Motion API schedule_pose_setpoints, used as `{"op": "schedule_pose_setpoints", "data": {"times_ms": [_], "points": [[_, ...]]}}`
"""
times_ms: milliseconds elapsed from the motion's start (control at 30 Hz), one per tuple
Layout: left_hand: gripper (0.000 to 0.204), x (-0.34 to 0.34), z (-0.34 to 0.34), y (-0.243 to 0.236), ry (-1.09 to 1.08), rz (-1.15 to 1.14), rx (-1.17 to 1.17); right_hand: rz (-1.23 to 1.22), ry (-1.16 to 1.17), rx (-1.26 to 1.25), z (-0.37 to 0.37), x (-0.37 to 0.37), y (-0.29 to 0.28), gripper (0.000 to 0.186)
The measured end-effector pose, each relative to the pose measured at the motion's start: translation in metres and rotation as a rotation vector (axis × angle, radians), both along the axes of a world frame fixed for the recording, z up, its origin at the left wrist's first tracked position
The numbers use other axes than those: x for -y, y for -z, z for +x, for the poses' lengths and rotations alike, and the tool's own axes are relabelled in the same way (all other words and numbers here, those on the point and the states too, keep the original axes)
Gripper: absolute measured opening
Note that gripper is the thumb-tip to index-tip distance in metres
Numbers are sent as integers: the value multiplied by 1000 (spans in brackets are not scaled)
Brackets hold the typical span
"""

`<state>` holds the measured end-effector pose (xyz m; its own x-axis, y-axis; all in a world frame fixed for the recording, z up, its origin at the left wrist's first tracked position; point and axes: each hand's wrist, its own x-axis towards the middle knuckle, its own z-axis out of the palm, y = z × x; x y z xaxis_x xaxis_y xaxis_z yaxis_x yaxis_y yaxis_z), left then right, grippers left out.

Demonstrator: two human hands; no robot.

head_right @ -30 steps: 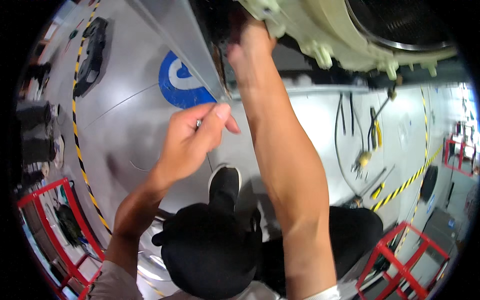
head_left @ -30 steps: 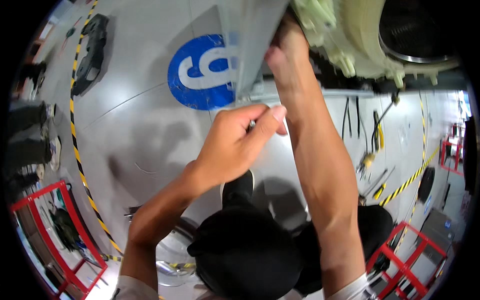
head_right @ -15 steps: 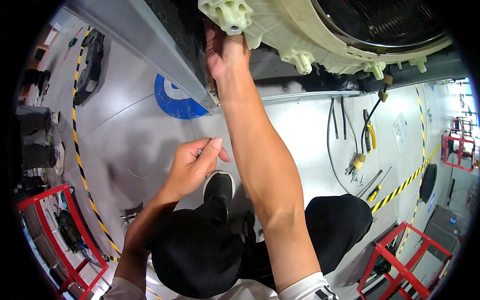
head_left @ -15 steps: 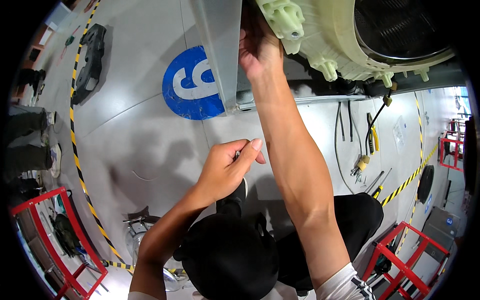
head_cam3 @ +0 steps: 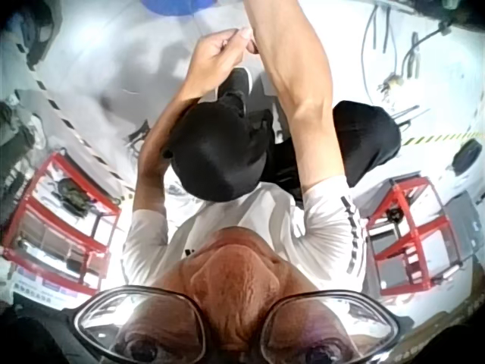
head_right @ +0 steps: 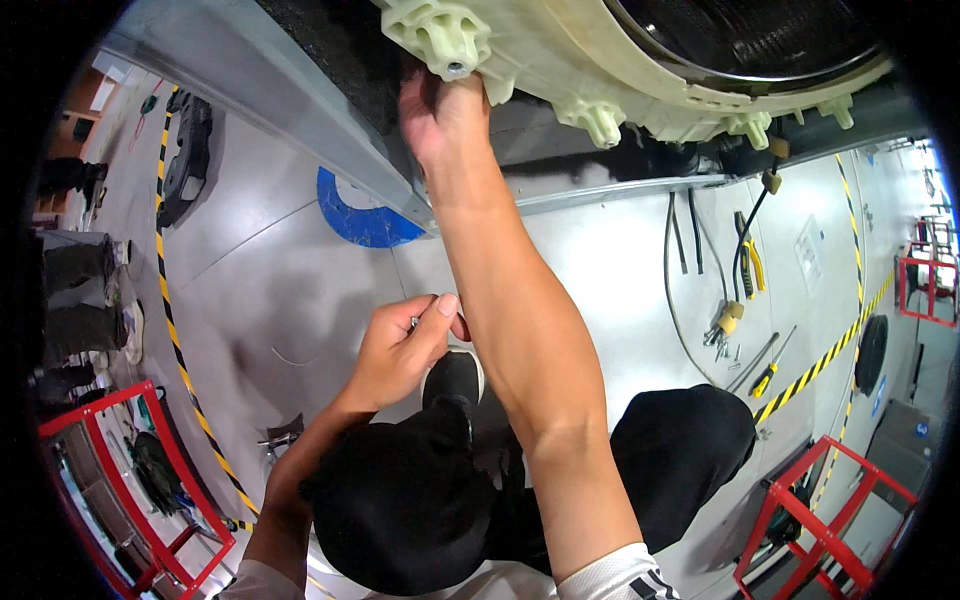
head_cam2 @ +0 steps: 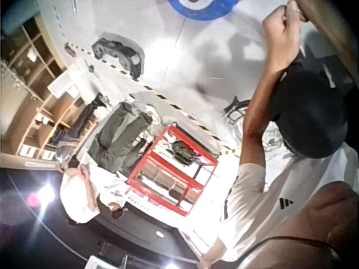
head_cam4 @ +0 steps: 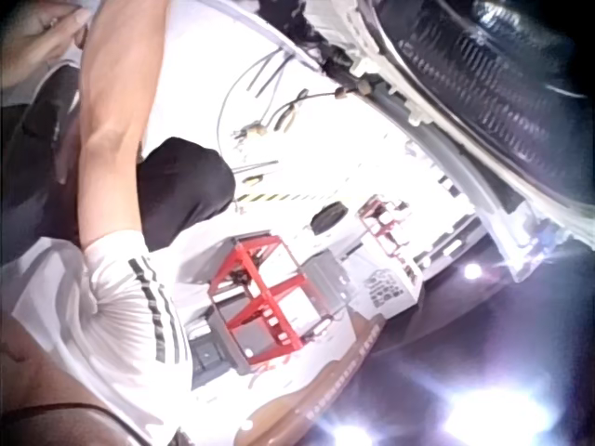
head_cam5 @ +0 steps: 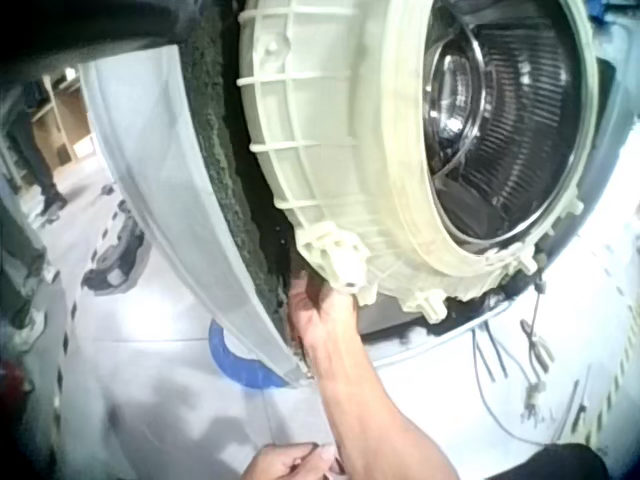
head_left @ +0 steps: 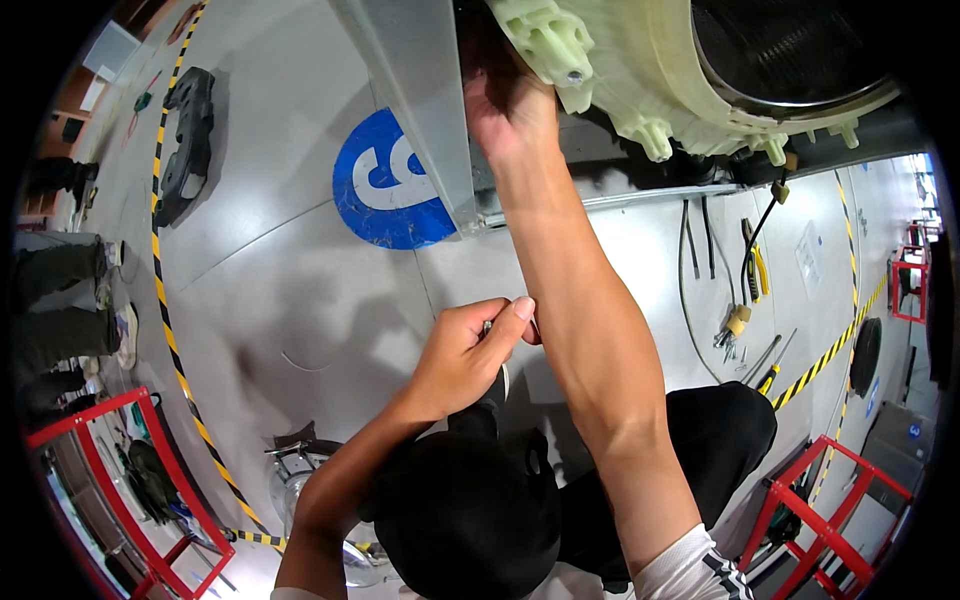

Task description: The person removes a bolt by hand and then uses a power drill with a long extension to drive a screw into the internal assembly of a washing machine.

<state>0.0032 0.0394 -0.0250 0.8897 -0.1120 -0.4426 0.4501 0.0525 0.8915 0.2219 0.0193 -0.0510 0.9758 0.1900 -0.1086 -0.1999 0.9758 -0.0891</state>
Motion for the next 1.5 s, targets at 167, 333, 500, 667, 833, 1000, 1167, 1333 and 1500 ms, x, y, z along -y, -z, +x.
{"op": "schedule_pose_setpoints", "data": {"times_ms": [167,333,500,667,833,1000,1167,1333,1500], "points": [[39,-2,-4,2,-11,28,18,98,80,13,1,-3,-6,14],[38,-5,-5,-2,-1,33,34,27,91,-19,-3,-4,-18,13],[38,-7,-8,2,-12,15,67,-137,81,-128,-8,-6,-20,22],[40,-7,-9,2,-26,-16,32,-157,167,-141,-14,-6,-30,29],[38,-7,-8,3,-2,-1,33,-235,197,-124,-14,-4,-25,35],[38,-8,-9,5,-12,6,39,-373,224,-210,-29,-6,-37,38],[38,-8,-10,6,-1,6,-1,-451,228,-71,-17,-1,-14,39],[39,-10,-11,9,-5,-19,-13,-436,234,-88,-17,-4,-12,41],[39,-10,-11,9,2,-5,-22,-469,294,-108,-28,-3,-29,42]]}}
